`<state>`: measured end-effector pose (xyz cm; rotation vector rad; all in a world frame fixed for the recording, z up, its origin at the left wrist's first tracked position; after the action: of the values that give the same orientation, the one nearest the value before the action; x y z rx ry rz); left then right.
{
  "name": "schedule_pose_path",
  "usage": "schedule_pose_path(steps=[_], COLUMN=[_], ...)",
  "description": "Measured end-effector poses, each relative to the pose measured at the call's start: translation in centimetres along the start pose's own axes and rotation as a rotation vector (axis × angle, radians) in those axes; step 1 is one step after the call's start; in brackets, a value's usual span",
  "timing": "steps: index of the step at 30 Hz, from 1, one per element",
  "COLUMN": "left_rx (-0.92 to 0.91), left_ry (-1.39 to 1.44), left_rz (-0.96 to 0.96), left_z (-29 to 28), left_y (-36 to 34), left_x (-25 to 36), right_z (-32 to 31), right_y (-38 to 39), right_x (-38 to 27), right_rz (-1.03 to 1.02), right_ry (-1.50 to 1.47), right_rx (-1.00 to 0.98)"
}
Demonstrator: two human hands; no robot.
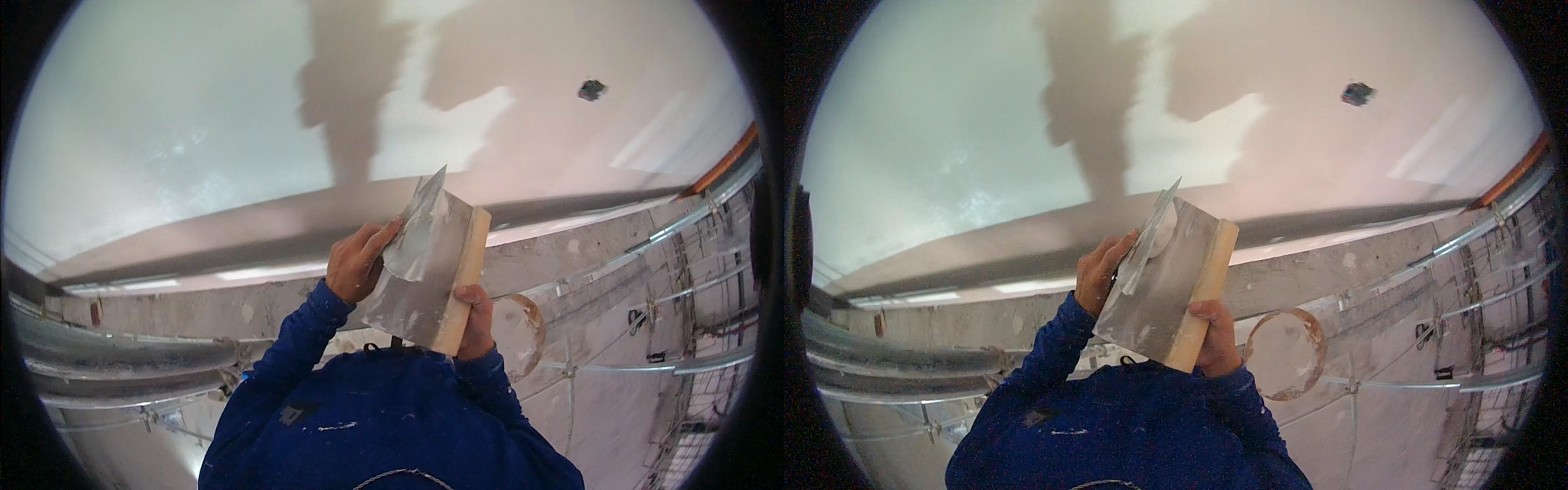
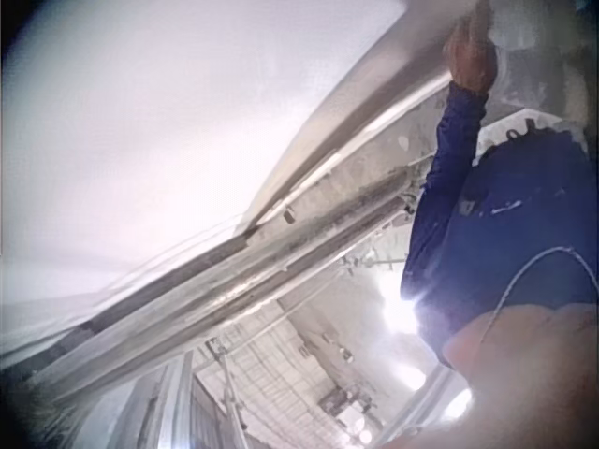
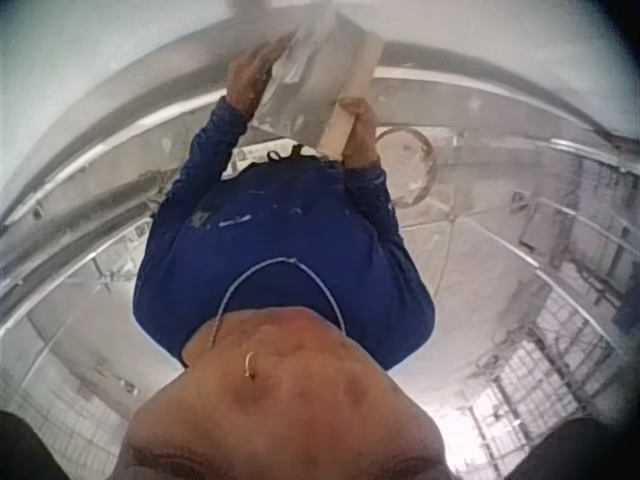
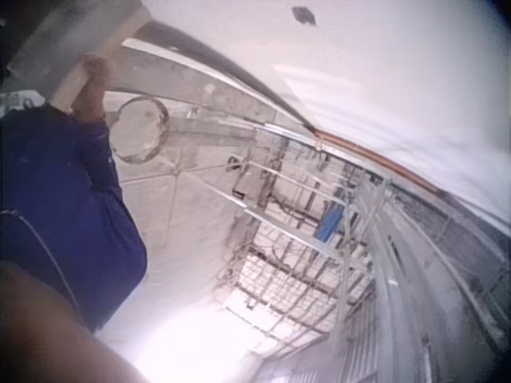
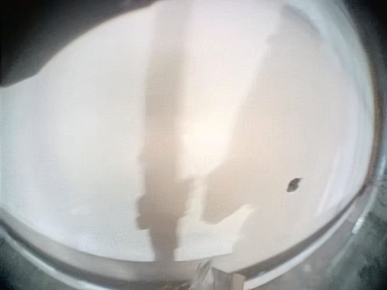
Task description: The person applies plaster to a curved ceiling surface using a trowel and a hawk. They repeatedly scoop plaster from the hawk and spread it onto the ceiling, smoothing the material with the trowel. The person works on a specific section of the ceiling, occasionally repositioning their stance to reach different areas.
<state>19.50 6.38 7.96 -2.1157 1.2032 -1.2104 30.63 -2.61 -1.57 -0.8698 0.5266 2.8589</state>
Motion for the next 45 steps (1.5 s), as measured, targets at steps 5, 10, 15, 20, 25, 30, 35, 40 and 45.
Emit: schedule_pose_path(steps=[5,10,15,20,25,30,35,40,45], left_rx=[-0.110,-0.149,-0.207,-0.128,-0.093,-0.121,-0.165,-0.194,-0.021], left_ry=[-0.070,-0.172,-0.163,-0.054,0.000,-0.060,0.041,0.045,-0.065], left_rz=[-0.012,0.010,-0.153,-0.300,-0.417,-0.437,-0.587,-0.605,-0.390], left_z=[4.2,6.4,8.6,8.0,6.6,4.8,3.1,0.1,-4.4], left_y=[-0.8,-1.7,2.3,5.6,6.9,8.9,10.9,12.1,12.4], left_x=[-1.1,-0.7,-0.9,-1.4,-3.0,-4.8,-5.9,-6.4,-6.5], right_z=[-7.5,-6.6,0.2,11.8,15.8,17.9,20.3,24.5,32.8], right_y=[-0.8,-2.8,-2.2,2.9,1.3,-0.6,-1.6,-2.0,-0.5], right_x=[-0.8,-11.9,-34.4,-54.0,-63.1,-64.6,-65.3,-59.6,-50.8], right_rz=[0.071,-0.201,-0.699,-1.455,-1.640,-1.691,-1.684,-1.671,-1.775], right_ry=[0.141,0.160,0.292,0.822,1.097,1.177,1.218,1.239,1.341], right_rx=[0.224,0.106,-0.051,0.044,0.255,0.585,0.634,0.615,0.632])
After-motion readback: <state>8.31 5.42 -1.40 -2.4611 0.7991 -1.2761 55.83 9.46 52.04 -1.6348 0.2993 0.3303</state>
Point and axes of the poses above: each hand's wrist, its own y-axis away from the middle knuckle, its own z-axis out of the palm, x = y × z, the point moved 10 cm from there along -y, towards the middle knuckle, and after that the axes turned 4 degrees about -z, right-handed, at the moved point
